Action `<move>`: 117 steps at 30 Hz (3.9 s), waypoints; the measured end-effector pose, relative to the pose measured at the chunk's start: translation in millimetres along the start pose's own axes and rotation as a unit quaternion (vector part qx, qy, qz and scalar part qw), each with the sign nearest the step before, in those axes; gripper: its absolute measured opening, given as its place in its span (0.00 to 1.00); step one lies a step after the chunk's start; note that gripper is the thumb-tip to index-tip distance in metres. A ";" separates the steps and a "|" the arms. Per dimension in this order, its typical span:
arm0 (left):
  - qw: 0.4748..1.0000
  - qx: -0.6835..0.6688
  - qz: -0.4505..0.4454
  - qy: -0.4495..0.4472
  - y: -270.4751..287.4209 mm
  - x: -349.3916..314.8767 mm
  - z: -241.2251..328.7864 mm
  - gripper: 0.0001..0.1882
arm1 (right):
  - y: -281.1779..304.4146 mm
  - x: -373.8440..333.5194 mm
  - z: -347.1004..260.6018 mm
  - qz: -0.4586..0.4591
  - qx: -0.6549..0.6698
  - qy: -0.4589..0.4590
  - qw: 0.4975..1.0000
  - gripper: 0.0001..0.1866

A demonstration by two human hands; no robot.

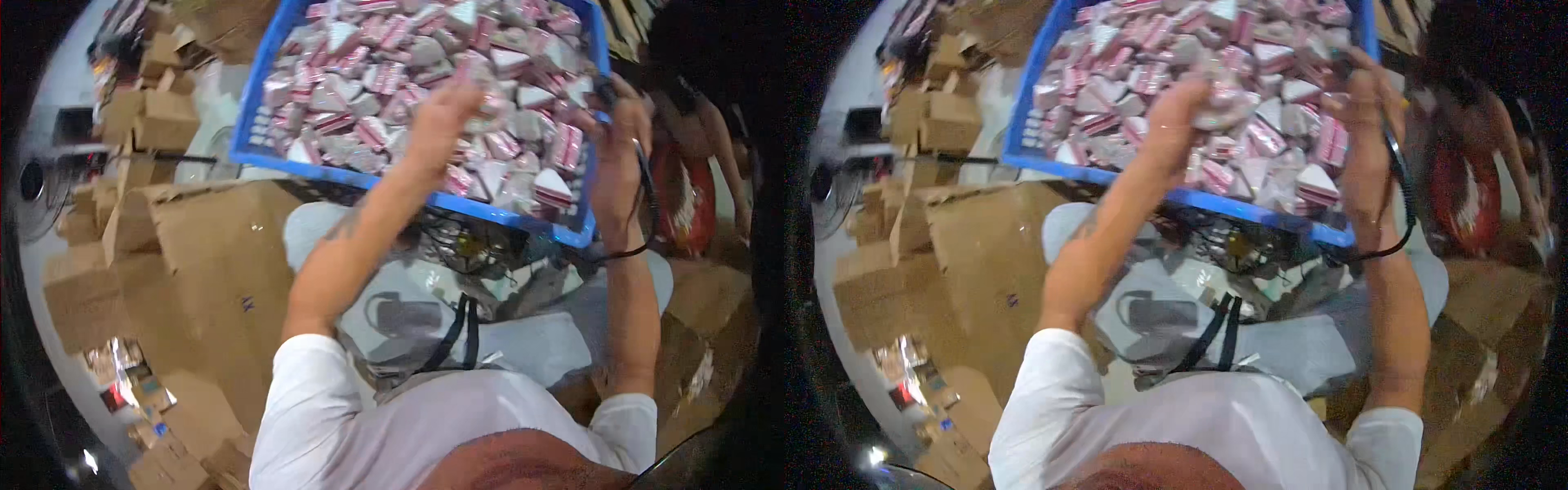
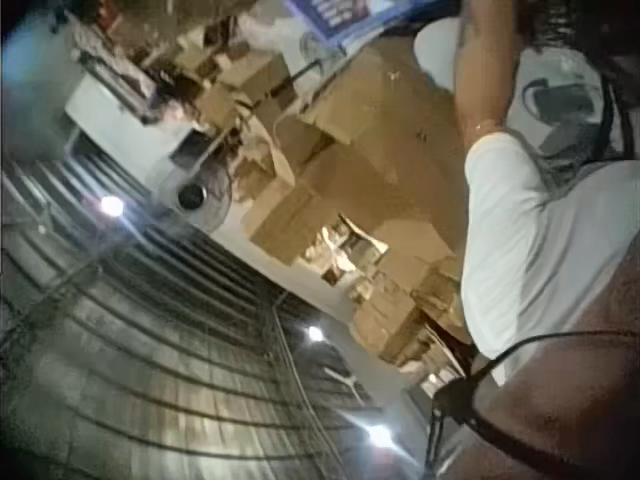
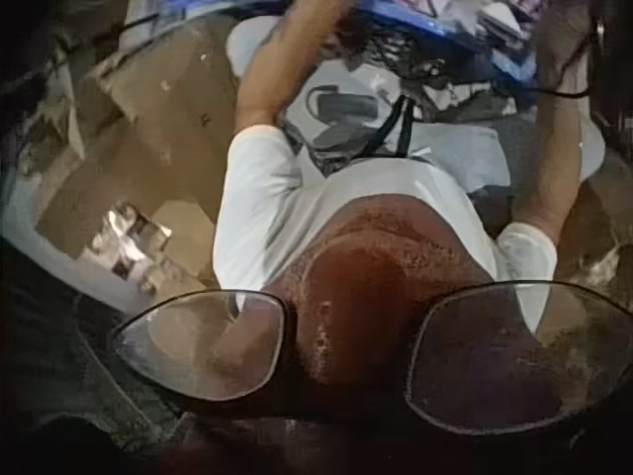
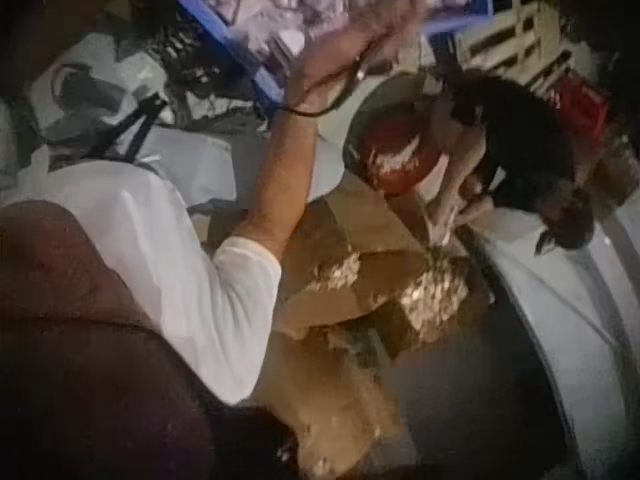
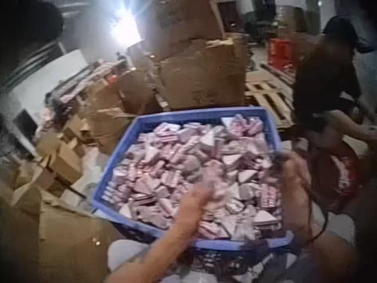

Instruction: Using a handheld thermal tool to seal small triangular packages.

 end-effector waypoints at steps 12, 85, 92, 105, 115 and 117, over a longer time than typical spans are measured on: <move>0.993 -0.108 -0.044 0.004 -12.7 -2.1 -3.1 0.17 | -8.2 -41.6 -56.9 -0.064 -0.186 0.135 0.971 0.14; 0.993 -0.066 -0.094 -0.030 -23.8 -2.8 -10.9 0.23 | -11.2 -36.4 -52.0 -0.082 -0.220 0.093 0.967 0.13; 0.993 -0.061 -0.093 -0.041 -19.5 -3.3 -5.6 0.25 | 12.4 -45.4 -58.8 -0.032 -0.186 0.051 0.981 0.12; 0.773 0.441 0.231 -0.392 90.5 -234.9 292.0 0.28 | 59.7 -14.1 -32.6 0.103 0.020 0.120 0.987 0.14; 0.721 0.634 -0.137 -0.243 -39.0 -52.8 42.8 0.25 | 39.1 -6.1 -33.7 0.129 0.116 -0.071 0.982 0.11; 0.683 0.682 -0.262 -0.003 -87.3 -9.1 -91.7 0.29 | 48.7 -11.2 -46.3 0.160 0.100 -0.143 0.972 0.08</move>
Point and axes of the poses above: each hand's wrist, its own x-axis towards the middle knuckle, its own y-axis out of the back of the hand, z = x × y, the point moved 9 cm from there along x, towards the middle knuckle, and after that the axes turned 15 degrees about -x, right-handed, at the moved point
